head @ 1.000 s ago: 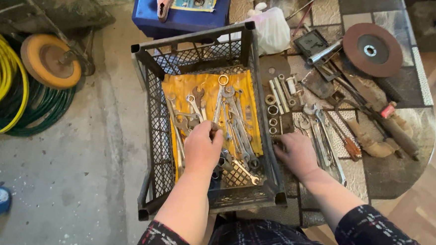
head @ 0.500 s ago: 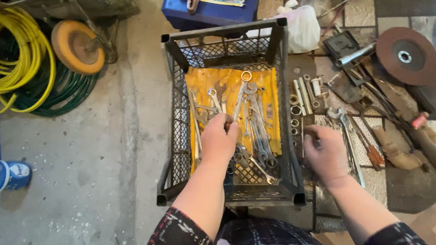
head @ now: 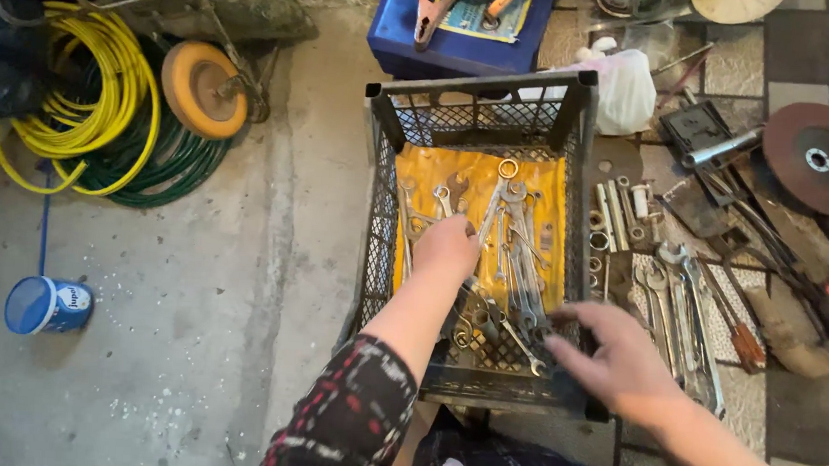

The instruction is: The person sorts a collection of metal tools from a black wire basket onto a table, arranging them by type. They briefly walk to a nearby shelf to place a small tool into a white bin before returning to continue sorting the remaining items.

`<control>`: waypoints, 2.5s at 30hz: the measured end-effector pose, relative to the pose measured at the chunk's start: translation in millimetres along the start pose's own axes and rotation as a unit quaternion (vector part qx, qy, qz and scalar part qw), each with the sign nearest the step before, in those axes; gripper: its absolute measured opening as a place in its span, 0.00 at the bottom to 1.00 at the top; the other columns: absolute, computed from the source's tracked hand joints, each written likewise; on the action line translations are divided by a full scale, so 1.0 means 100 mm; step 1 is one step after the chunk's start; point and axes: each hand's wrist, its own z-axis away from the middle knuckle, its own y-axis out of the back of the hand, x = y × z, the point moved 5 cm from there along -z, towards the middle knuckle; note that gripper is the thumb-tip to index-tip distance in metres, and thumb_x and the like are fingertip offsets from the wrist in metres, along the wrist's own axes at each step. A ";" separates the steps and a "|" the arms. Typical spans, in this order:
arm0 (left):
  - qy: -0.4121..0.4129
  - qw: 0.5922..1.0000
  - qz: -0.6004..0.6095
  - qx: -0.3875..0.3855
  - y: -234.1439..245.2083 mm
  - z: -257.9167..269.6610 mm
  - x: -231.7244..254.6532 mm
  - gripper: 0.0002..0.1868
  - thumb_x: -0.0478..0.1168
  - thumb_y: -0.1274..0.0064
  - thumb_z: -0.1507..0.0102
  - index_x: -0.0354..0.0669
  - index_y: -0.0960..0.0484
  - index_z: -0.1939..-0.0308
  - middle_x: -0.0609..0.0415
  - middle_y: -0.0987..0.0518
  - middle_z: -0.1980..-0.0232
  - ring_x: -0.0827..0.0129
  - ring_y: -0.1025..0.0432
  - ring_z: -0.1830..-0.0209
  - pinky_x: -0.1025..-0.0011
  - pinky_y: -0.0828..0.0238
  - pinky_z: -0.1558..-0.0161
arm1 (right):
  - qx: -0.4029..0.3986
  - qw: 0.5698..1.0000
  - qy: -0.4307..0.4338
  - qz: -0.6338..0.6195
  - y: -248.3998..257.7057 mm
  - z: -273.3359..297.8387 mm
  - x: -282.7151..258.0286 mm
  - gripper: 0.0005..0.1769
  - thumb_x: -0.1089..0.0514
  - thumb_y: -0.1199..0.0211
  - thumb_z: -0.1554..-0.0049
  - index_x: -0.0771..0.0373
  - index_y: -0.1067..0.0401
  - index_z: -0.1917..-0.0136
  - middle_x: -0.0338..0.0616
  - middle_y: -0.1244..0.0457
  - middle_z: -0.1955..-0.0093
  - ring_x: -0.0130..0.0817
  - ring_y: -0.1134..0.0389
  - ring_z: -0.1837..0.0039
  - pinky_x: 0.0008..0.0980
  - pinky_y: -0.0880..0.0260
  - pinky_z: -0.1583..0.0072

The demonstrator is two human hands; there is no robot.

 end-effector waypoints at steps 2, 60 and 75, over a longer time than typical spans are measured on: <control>-0.012 0.997 -0.075 0.013 -0.03 -0.16 0.05 0.19 0.35 0.58 0.28 0.44 0.25 0.34 0.49 0.20 0.41 0.60 0.23 0.48 0.64 0.21 0.47 | -0.090 0.994 -0.039 0.058 -0.13 0.02 0.02 0.31 0.38 0.35 0.47 0.51 0.26 0.35 0.36 0.30 0.33 0.34 0.33 0.29 0.46 0.37 0.27; -0.022 0.911 0.412 -0.018 0.40 -0.19 0.05 0.10 0.29 0.51 0.35 0.37 0.27 0.49 0.46 0.18 0.47 0.64 0.22 0.54 0.76 0.21 0.65 | 0.111 0.994 0.013 -0.016 -0.06 0.15 0.08 0.28 0.50 0.34 0.48 0.60 0.26 0.36 0.46 0.30 0.38 0.42 0.31 0.34 0.44 0.35 0.30; -0.179 0.947 0.242 -0.116 -1.42 0.37 1.21 0.18 0.37 0.42 0.50 0.44 0.16 0.55 0.54 0.17 0.65 0.65 0.21 0.58 0.61 0.20 0.63 | 0.292 0.935 -0.167 -0.109 0.52 0.69 0.72 0.34 0.48 0.23 0.54 0.54 0.27 0.35 0.49 0.27 0.46 0.49 0.27 0.38 0.50 0.28 0.37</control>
